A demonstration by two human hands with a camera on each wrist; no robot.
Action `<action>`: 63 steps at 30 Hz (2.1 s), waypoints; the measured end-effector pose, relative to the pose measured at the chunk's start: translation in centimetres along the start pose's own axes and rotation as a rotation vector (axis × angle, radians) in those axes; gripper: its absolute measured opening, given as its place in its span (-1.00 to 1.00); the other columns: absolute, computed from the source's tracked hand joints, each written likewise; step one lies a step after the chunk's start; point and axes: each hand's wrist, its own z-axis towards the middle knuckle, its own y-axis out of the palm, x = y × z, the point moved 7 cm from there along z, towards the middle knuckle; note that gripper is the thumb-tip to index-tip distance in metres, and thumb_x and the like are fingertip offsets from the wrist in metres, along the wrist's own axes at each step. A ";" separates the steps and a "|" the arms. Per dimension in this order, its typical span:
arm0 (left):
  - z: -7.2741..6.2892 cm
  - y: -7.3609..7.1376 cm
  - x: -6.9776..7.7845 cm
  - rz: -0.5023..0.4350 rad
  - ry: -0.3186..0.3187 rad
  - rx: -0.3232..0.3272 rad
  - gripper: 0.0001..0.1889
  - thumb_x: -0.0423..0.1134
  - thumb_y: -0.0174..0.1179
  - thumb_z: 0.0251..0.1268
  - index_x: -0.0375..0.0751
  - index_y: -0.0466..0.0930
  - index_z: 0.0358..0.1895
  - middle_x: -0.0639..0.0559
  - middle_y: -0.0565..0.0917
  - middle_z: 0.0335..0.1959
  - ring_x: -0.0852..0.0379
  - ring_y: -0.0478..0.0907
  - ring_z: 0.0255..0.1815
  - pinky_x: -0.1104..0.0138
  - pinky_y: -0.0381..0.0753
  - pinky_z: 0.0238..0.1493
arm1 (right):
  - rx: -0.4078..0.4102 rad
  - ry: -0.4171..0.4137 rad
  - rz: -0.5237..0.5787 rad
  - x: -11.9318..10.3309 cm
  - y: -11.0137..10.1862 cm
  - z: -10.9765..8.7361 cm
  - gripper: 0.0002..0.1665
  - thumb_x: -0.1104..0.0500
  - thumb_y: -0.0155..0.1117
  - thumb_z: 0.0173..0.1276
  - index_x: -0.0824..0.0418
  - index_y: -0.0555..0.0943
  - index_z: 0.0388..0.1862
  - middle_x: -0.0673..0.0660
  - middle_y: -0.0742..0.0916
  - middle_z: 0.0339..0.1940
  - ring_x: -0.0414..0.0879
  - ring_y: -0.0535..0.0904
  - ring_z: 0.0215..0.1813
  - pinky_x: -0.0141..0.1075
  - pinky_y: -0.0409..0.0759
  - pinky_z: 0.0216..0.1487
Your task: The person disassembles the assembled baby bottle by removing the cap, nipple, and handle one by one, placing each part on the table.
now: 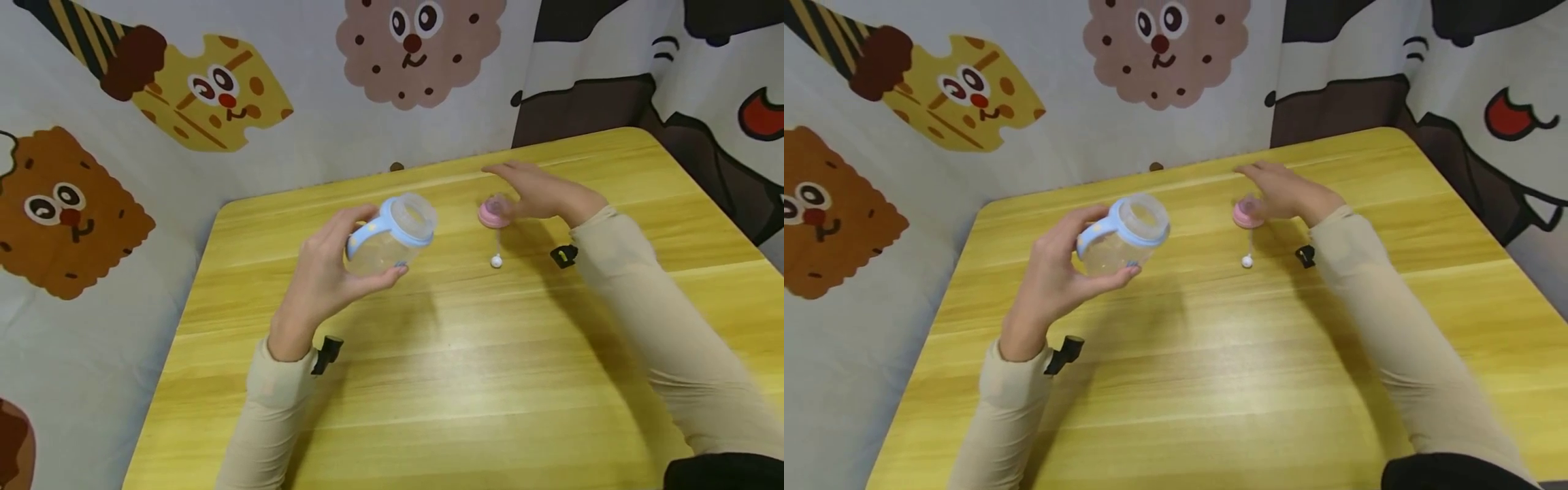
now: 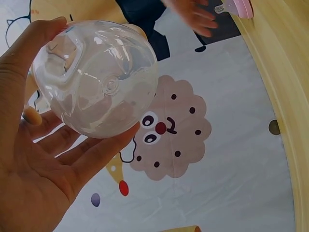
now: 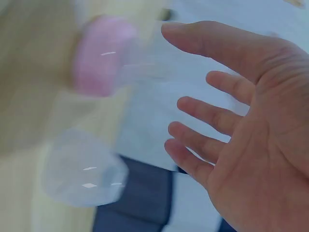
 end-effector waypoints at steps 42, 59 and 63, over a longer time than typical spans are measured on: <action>0.0 0.7 -0.5 -0.077 -0.005 0.023 -0.19 -0.11 0.57 0.18 -0.43 0.42 0.42 -0.21 0.66 0.25 0.01 0.65 0.16 0.14 0.72 0.06 | 0.094 -0.434 0.728 -13.1 3.1 -2.3 -0.74 0.34 0.30 0.55 0.34 0.58 0.15 0.15 0.73 -0.28 0.09 0.59 -0.30 -0.27 0.60 -0.35; 0.1 0.9 -0.8 -0.137 -0.039 0.018 -0.23 -0.15 0.57 0.20 -0.39 0.44 0.42 -0.15 0.66 0.26 0.07 0.65 0.17 0.21 0.78 -0.03 | 0.014 -0.485 0.793 -12.5 3.8 -1.6 -0.86 0.27 0.24 0.60 0.30 0.61 0.03 0.18 0.64 -0.35 0.05 0.53 -0.35 -0.27 0.56 -0.35; 0.0 1.0 -1.0 -0.108 -0.068 0.008 -0.21 -0.14 0.59 0.18 -0.34 0.45 0.43 -0.11 0.67 0.24 0.05 0.66 0.14 0.19 0.78 -0.05 | 0.018 -0.490 0.771 -12.2 3.3 -2.2 -0.87 0.24 0.24 0.63 0.32 0.61 -0.03 0.17 0.62 -0.35 0.06 0.54 -0.33 -0.25 0.55 -0.34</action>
